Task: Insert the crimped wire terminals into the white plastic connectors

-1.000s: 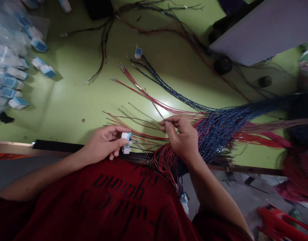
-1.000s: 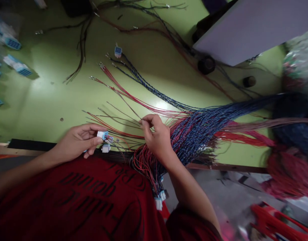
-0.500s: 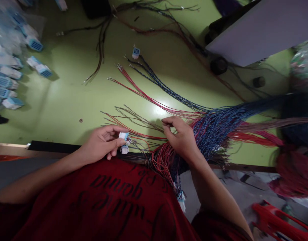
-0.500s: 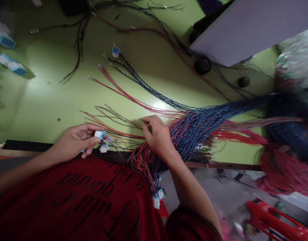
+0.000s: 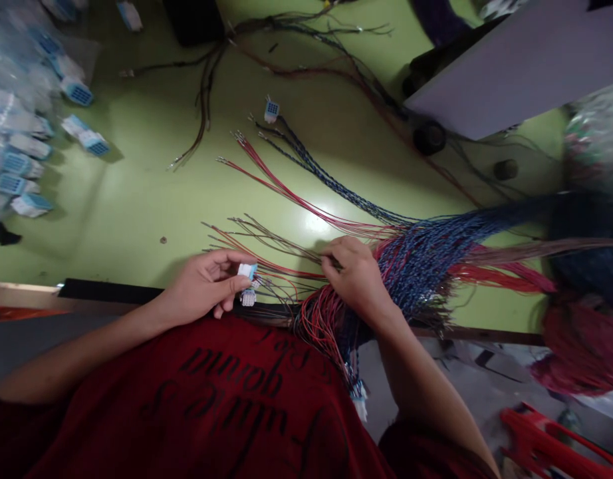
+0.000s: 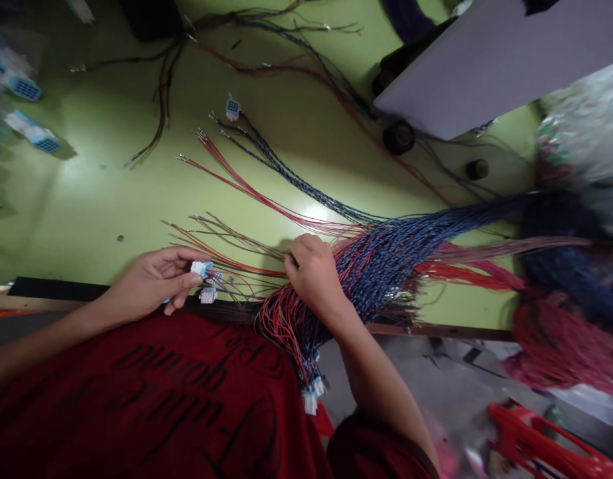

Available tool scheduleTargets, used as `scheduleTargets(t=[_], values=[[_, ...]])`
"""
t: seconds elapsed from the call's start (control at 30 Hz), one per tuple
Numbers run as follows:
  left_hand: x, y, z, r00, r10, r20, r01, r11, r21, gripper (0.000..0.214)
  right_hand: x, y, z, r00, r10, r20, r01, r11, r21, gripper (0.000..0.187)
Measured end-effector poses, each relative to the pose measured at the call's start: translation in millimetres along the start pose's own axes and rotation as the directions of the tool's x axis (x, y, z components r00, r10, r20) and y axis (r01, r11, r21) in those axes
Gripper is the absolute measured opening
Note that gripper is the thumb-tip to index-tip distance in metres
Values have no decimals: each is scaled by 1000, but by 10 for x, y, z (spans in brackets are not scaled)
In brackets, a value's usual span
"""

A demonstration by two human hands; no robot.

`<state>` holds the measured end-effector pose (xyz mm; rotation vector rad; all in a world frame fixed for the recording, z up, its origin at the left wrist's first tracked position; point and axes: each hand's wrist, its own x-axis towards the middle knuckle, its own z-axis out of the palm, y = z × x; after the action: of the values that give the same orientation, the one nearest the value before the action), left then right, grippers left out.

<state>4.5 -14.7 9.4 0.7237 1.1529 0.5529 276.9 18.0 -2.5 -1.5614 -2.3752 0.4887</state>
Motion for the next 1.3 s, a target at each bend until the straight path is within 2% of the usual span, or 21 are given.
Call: scheduleTargets(t=[0.07, 0.17, 0.27, 0.33, 0.4, 0.43, 0.5, 0.57, 0.63, 0.83, 0.97, 1.17, 1.3], values=[[-9, 10, -7, 1000, 5, -3, -5, 1000, -1, 34, -6, 13, -15, 996, 55, -63, -54, 998, 24, 14], [-12, 34, -9, 1000, 13, -24, -13, 1000, -11, 33, -17, -16, -121, 962, 224, -157, -198, 966, 165, 9], [2, 53, 17, 1000, 1, 12, -1, 1000, -1, 35, 16, -218, -261, 939, 305, -160, -237, 910, 341, 3], [15, 57, 46, 999, -9, 53, 8, 1000, 9, 37, 73, -444, -308, 965, 246, -94, -177, 870, 459, 1], [24, 55, 67, 998, -5, 61, 4, 1000, 7, 38, 148, -666, -292, 992, 113, 58, -125, 789, 601, 4], [26, 54, 69, 999, 0, 52, 0, 1000, 6, 38, 185, -749, -262, 988, 68, 138, -142, 737, 660, 6], [28, 54, 54, 1000, 11, 19, -11, 1000, 2, 38, 247, -834, -177, 972, 88, 216, -219, 657, 721, 8], [31, 58, 22, 1000, 23, -13, -23, 1000, -5, 34, 283, -827, -89, 957, 182, 225, -289, 627, 723, 9], [41, 65, -11, 999, 32, -26, -32, 999, -14, 31, 296, -784, -24, 946, 249, 209, -323, 642, 696, 9], [83, 77, -34, 1000, 11, -18, -12, 998, -54, 29, 269, -773, 24, 942, 273, 193, -330, 664, 671, 8], [80, 55, -29, 1000, 21, -19, -23, 996, -86, 28, 228, -794, 30, 951, 240, 193, -305, 654, 692, 9], [64, 26, -27, 999, 42, -30, -45, 993, -111, 27, 209, -816, 2, 968, 206, 143, -250, 758, 603, 13], [66, 17, -25, 998, 51, -35, -55, 991, -120, 29, 213, -852, -3, 965, 207, 160, -262, 771, 581, 10]])
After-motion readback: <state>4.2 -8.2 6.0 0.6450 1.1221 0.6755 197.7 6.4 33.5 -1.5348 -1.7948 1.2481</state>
